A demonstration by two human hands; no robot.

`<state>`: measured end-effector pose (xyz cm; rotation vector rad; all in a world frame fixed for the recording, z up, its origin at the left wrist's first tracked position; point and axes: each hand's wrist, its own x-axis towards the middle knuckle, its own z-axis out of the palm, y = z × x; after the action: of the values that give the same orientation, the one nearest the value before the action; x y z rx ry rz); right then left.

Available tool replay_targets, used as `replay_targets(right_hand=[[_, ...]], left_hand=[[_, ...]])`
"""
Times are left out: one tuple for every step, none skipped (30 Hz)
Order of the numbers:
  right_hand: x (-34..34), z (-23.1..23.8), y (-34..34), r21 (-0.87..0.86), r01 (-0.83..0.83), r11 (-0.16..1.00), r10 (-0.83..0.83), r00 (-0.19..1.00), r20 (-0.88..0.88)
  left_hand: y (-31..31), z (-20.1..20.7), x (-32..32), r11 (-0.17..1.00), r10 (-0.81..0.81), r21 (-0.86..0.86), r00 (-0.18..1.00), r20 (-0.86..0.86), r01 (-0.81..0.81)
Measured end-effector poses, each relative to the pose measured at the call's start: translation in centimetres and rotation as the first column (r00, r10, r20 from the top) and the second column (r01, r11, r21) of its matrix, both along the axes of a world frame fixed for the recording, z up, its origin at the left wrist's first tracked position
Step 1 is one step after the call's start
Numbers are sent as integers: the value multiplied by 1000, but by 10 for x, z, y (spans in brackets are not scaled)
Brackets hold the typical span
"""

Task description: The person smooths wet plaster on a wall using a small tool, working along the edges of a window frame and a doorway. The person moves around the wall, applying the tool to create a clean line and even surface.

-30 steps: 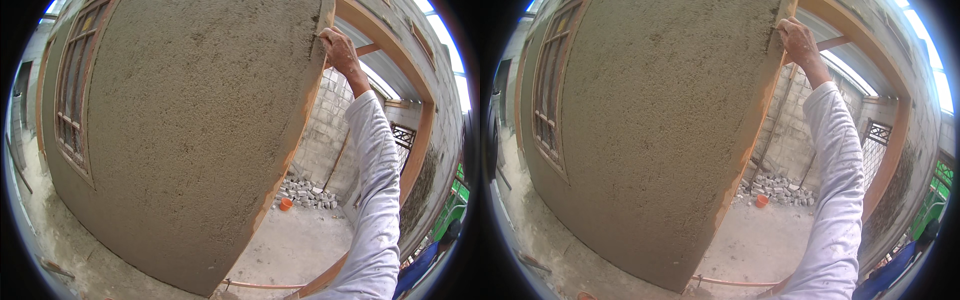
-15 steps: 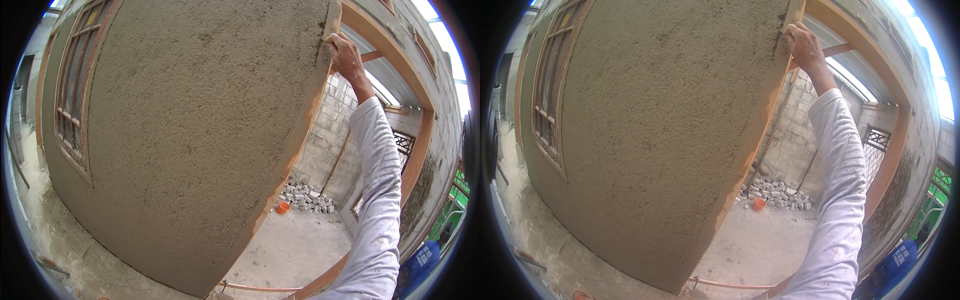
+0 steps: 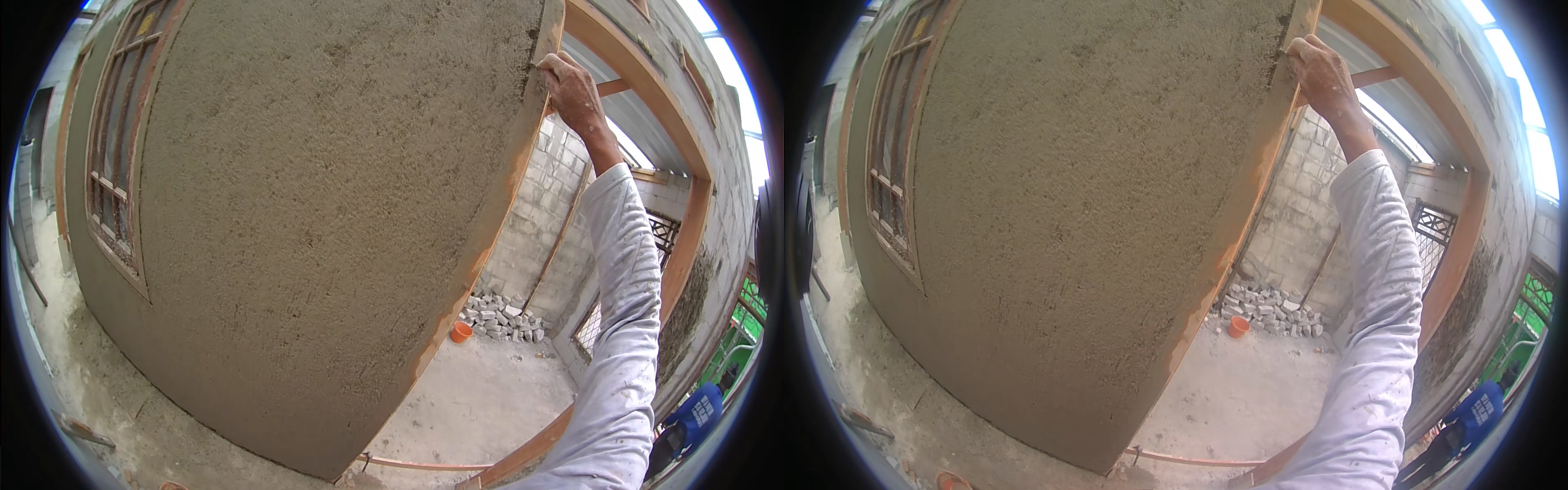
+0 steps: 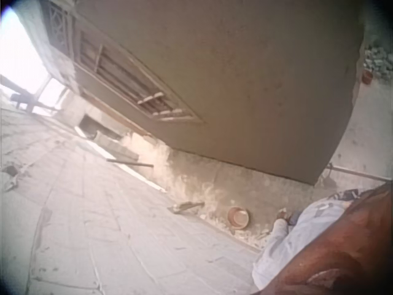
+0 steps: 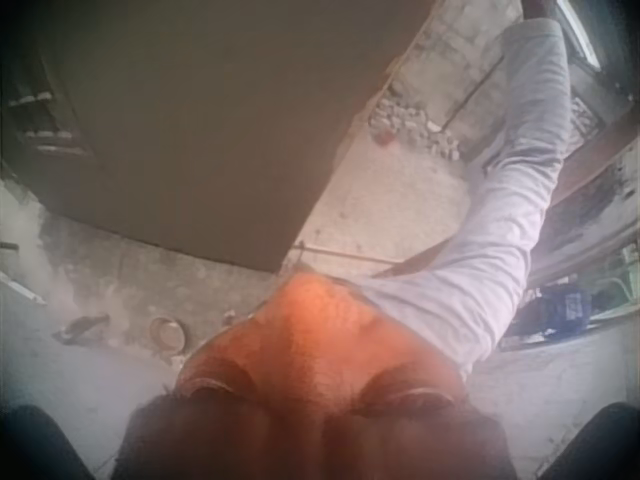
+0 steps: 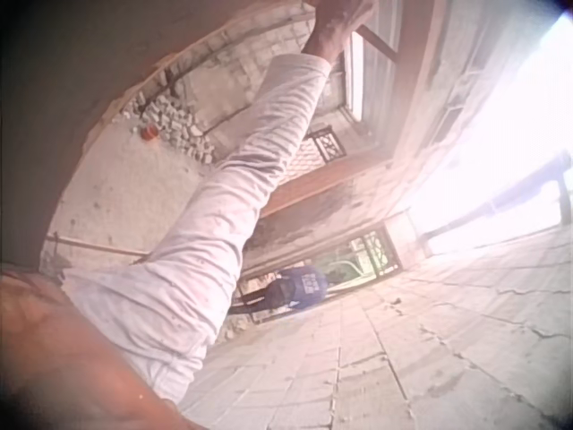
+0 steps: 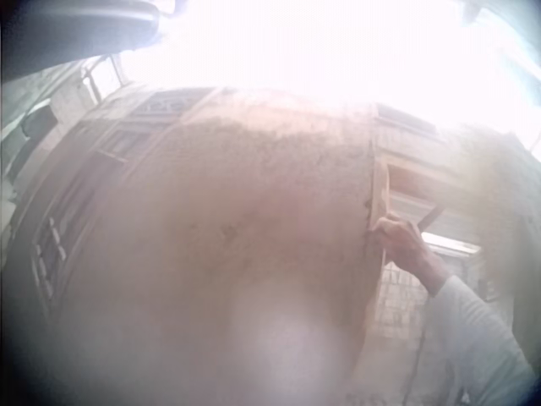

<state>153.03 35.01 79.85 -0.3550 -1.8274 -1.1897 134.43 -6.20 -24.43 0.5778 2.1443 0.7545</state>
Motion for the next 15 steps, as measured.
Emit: replay_targets(right_hand=[[-1,6,1,29,-7,1000,8,1000,-4],[-2,14,0,57,-8,998,9,1000,-9],[-1,18,-1,84,-9,996,10,1000,-14],[2,20,-2,79,5,997,-4,1000,-17],[-2,18,-5,70,10,997,-9,1000,-18],[-4,16,-7,62,17,998,-15,1000,-18],[-6,10,-6,42,15,999,-15,1000,-1],[-5,0,-6,22,15,1000,-15,1000,15],[-4,-11,-6,3,15,1000,-15,999,32],[-6,-24,-5,-26,3,1000,-3,1000,26],[-4,-35,-8,-50,4,999,-3,1000,20],[-5,-40,-10,-76,4,997,-3,1000,13],[-8,-39,-12,-93,2,996,0,1000,17],[-5,-34,-12,-61,14,998,-13,1000,15],[-4,-21,-10,-30,28,999,-28,1000,14]], left_hand=[[1,-2,0,1000,5,7,1000,0,-5],[2,-4,-2,1000,3,13,1000,-3,-3],[2,-7,-3,1000,1,18,1000,-5,-1],[3,-10,-4,1000,-1,23,1000,-7,1],[0,-13,-4,1000,6,24,1000,-7,-6],[-2,-16,-4,1000,11,25,1000,-7,-11],[-6,-19,-2,999,21,25,1000,-4,-21],[-10,-23,1,999,30,25,1000,0,-30],[-13,-26,3,999,39,26,999,3,-39],[-15,-27,7,998,57,28,998,7,-57],[-12,-32,13,997,63,34,998,11,-63],[-14,-36,14,997,65,35,998,15,-66],[-17,-40,15,1000,-29,-12,998,-61,28],[-19,-44,14,990,-136,-65,981,-137,129],[-21,-48,12,966,-246,-125,947,-204,224]])
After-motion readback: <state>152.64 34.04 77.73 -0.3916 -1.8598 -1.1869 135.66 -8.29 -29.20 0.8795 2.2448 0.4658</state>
